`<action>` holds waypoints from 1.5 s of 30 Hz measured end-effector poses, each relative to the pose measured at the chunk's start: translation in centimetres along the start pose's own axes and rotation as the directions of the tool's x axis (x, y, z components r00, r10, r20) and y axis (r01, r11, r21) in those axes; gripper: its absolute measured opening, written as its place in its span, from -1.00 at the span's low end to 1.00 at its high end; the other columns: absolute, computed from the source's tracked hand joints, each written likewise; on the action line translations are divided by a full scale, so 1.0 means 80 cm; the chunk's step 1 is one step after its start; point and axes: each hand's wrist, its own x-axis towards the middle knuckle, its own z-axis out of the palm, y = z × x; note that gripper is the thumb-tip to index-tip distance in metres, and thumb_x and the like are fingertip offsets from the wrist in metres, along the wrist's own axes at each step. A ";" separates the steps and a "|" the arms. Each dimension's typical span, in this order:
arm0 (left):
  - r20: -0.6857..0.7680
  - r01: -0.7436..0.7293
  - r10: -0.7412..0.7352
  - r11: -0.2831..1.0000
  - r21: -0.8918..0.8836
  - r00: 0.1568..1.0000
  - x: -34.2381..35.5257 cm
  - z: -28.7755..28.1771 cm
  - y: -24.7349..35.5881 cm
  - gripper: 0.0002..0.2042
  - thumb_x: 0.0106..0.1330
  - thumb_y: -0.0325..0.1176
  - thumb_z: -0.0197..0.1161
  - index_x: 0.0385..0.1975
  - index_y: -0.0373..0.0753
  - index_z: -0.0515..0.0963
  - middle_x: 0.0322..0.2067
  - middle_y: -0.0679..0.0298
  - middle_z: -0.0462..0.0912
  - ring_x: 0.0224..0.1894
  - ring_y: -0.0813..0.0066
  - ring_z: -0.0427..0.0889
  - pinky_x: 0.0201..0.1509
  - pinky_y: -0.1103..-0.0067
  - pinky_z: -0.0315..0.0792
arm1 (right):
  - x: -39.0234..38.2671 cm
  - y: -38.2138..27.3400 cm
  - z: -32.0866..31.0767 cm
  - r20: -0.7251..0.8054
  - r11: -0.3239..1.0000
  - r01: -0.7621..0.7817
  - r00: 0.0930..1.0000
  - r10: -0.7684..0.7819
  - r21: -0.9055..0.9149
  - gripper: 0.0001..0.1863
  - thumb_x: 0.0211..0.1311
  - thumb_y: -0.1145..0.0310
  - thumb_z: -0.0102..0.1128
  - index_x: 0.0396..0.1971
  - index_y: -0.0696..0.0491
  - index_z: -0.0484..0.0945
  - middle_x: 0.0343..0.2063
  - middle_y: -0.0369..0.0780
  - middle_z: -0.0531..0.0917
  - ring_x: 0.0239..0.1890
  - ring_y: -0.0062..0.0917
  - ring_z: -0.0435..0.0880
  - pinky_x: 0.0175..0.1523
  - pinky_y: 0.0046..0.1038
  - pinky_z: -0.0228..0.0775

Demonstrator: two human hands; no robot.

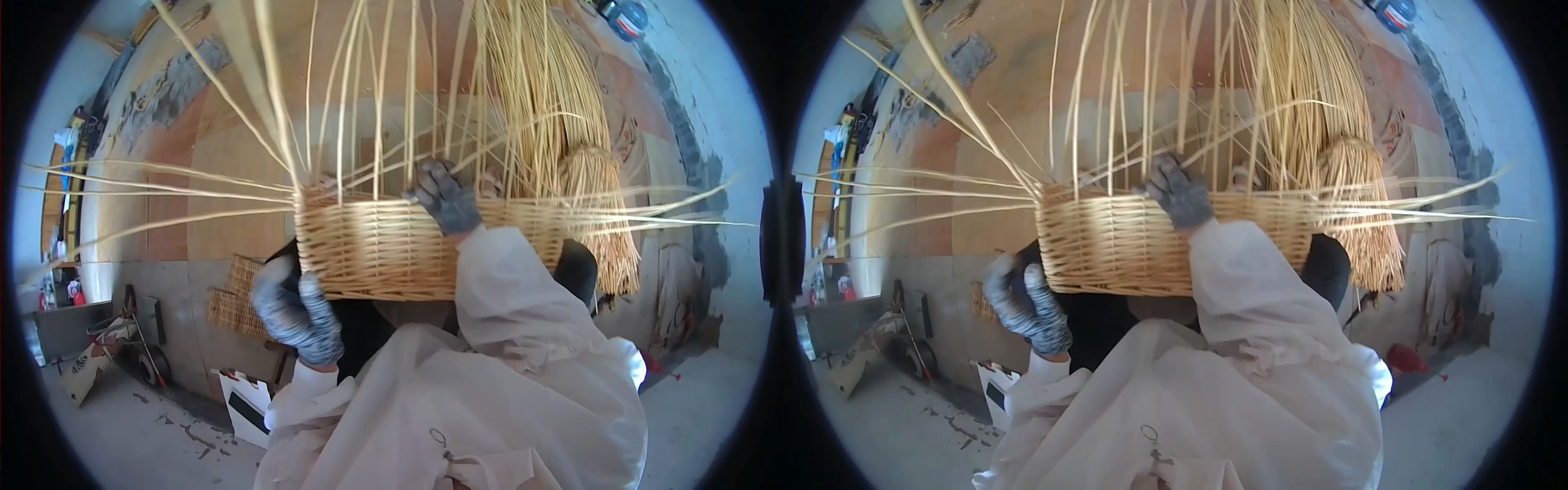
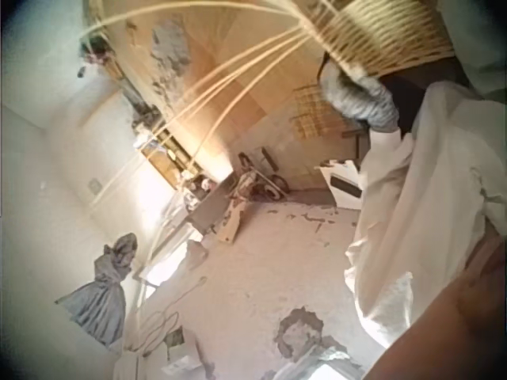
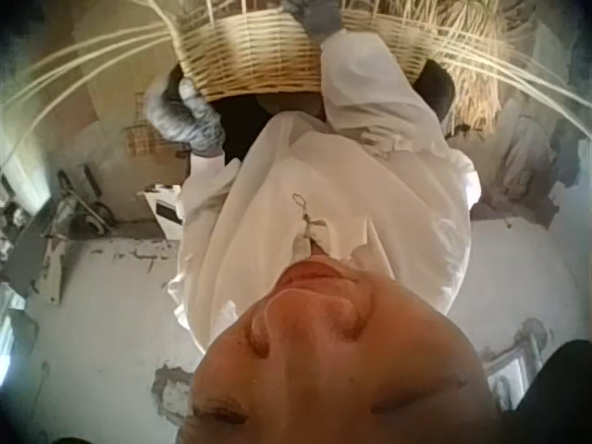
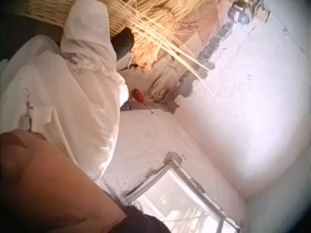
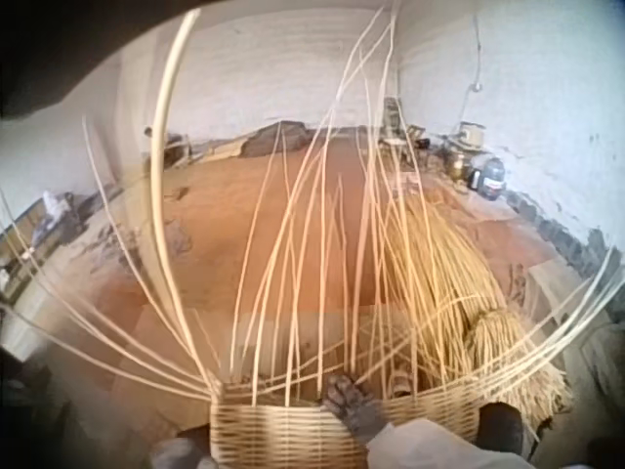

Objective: The person sits on the floor and weaves a rectangular basket using thin, flexible reeds. They interlace the reeds through a vertical frame, occasionally using a hammer to tighten the weave and a measuring tape to check dimensions.

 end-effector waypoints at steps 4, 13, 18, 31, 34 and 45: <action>0.332 0.186 -0.521 0.713 0.676 0.786 0.036 0.113 -0.002 -0.64 0.27 -0.08 -0.02 -0.35 -0.23 0.61 -0.33 0.08 0.63 -0.20 0.20 0.59 -0.07 0.43 0.40 | -0.020 0.022 -0.005 0.262 0.990 0.083 0.964 -0.050 -0.115 -0.83 0.29 0.36 -0.04 -0.24 0.15 0.42 -0.58 -0.35 0.33 -0.58 -0.64 0.31 -0.21 -0.37 0.47; 0.766 0.480 -0.166 0.853 -0.205 0.622 -0.004 0.079 -0.069 -0.63 0.16 -0.08 0.22 -0.28 -0.32 0.57 -0.47 0.17 0.62 -0.36 0.36 0.56 -0.19 0.47 0.43 | -0.122 -0.010 -0.034 0.041 0.971 -0.093 0.994 0.104 -0.218 -0.71 0.19 0.39 0.10 -0.15 0.21 0.32 -0.27 -0.11 0.52 -0.14 -0.34 0.58 -0.09 -0.38 0.58; 0.474 0.232 -0.516 0.812 0.536 0.714 0.000 0.086 -0.028 -0.45 0.10 0.21 0.10 -0.38 -0.26 0.60 -0.46 0.01 0.61 -0.34 0.10 0.58 -0.24 0.40 0.43 | -0.015 -0.024 0.072 0.536 -0.039 0.576 0.733 -0.419 -0.817 -0.58 0.07 0.48 0.08 -0.03 0.23 0.30 -0.24 0.10 0.46 0.03 -0.20 0.40 0.10 -0.32 0.30; 0.463 0.220 -0.654 0.690 0.689 0.599 0.054 0.149 0.014 -0.19 -0.01 0.38 0.03 0.15 -0.11 0.32 0.04 -0.01 0.42 0.17 0.13 0.33 0.32 0.16 -0.12 | -0.089 -0.048 -0.004 0.289 0.937 0.318 0.919 -0.267 -0.146 -0.75 0.23 0.53 -0.05 -0.08 0.16 0.35 -0.57 -0.24 0.50 -0.49 -0.50 0.51 -0.29 -0.53 0.43; 0.477 -0.450 0.236 0.796 0.405 0.847 0.014 0.154 0.011 -0.23 0.02 0.33 0.06 0.20 -0.01 0.25 -0.03 0.01 0.47 0.15 0.10 0.33 0.31 0.16 -0.09 | -0.072 -0.101 -0.074 -0.171 0.967 -0.102 0.983 0.062 -0.234 -0.73 0.15 0.60 0.02 -0.11 0.13 0.37 -0.38 -0.16 0.53 -0.31 -0.37 0.56 -0.13 -0.41 0.46; 0.599 -0.379 0.076 0.835 0.398 0.797 -0.015 0.193 0.119 -0.40 0.10 0.19 0.10 0.13 0.05 0.35 0.04 0.14 0.39 0.16 0.28 0.27 0.24 0.21 0.03 | -0.106 -0.195 -0.124 0.064 0.707 0.363 0.909 -0.411 -0.608 -0.83 0.18 0.54 -0.03 -0.22 0.15 0.47 -0.22 -0.16 0.57 -0.32 -0.48 0.53 -0.22 -0.46 0.39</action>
